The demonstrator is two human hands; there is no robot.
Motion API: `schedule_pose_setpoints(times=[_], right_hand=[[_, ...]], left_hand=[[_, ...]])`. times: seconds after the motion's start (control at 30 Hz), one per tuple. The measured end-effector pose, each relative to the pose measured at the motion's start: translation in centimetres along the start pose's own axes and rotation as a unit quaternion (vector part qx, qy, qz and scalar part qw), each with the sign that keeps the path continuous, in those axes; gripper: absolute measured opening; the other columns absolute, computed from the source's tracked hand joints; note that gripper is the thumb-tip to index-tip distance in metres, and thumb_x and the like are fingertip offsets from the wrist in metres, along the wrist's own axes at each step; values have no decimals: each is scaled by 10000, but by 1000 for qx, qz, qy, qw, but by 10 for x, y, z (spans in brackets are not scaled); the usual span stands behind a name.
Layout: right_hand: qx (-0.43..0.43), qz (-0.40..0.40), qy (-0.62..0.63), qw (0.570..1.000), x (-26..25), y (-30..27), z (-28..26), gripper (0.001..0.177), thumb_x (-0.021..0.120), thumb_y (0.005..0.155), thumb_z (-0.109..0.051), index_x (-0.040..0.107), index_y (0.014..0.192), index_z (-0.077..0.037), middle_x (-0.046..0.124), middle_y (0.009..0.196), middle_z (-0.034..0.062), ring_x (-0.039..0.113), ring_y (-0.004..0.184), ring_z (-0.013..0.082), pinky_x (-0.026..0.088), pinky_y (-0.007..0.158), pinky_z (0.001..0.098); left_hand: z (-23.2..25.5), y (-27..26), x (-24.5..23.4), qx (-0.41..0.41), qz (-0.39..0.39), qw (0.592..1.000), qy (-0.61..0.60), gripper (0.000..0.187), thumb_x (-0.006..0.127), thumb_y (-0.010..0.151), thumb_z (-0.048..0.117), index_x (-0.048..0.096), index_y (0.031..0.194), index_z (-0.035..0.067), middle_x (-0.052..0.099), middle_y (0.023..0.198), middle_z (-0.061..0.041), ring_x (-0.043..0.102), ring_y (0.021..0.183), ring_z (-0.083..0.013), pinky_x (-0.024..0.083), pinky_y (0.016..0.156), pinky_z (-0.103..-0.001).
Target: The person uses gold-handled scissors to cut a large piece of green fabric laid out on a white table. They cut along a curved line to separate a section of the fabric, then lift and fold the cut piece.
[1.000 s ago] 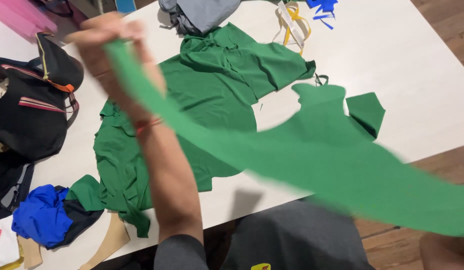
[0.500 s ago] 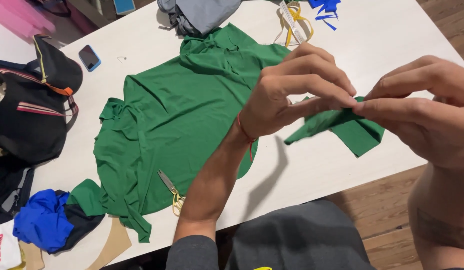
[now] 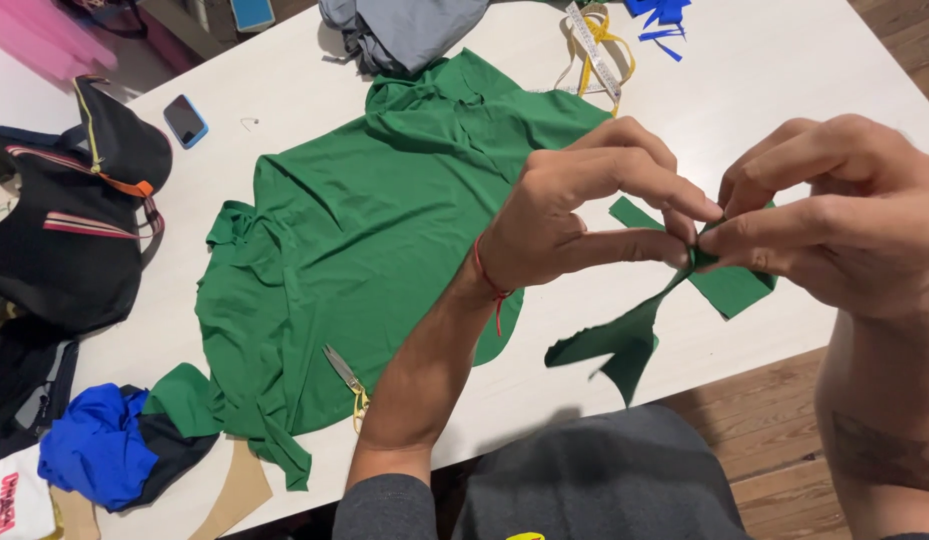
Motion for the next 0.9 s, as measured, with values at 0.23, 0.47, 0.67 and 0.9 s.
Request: schedule_pose_setpoints(times=[0.23, 0.47, 0.67, 0.9], right_hand=[[12, -8, 30, 999, 0, -10, 13, 369, 922, 790, -203, 672, 1012, -47, 617, 1068, 166, 719, 811, 211, 632, 738, 309], [73, -23, 112, 991, 13, 18, 1, 619, 875, 568, -96, 259, 585, -32, 261, 510, 99, 245, 438, 253, 311, 416, 302], [107, 117, 133, 978, 25, -26, 19, 526, 913, 727, 0, 436, 948, -12, 478, 841, 131, 518, 643, 208, 527, 604, 311], [217, 65, 264, 937, 41, -71, 26, 651, 777, 796, -399, 415, 1240, -90, 636, 1164, 176, 716, 979, 243, 690, 810, 319]], left_hand=[[3, -5, -3, -52, -45, 998, -1, 417, 887, 1028, 217, 665, 1376, 162, 747, 1330, 27, 698, 1271, -192, 634, 1194, -359], [12, -2, -1, -7, -54, 998, -9, 204, 811, 1041, 114, 725, 1226, 101, 764, 1177, -51, 728, 1143, -240, 660, 1075, -395], [22, -4, 1, -35, 0, 997, 62, 185, 726, 1118, 79, 698, 1300, 104, 713, 1151, -81, 704, 1113, -228, 666, 1034, -350], [64, 4, -11, -68, 78, 979, 177, 97, 659, 1137, 36, 699, 1225, 49, 709, 1169, -106, 713, 1112, -234, 670, 991, -343]])
Point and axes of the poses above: each hand's wrist, its own y-axis towards the middle knuckle, its own x-axis out of the palm, z = x × y, the point moved 1 cm from there along y, towards the middle knuckle
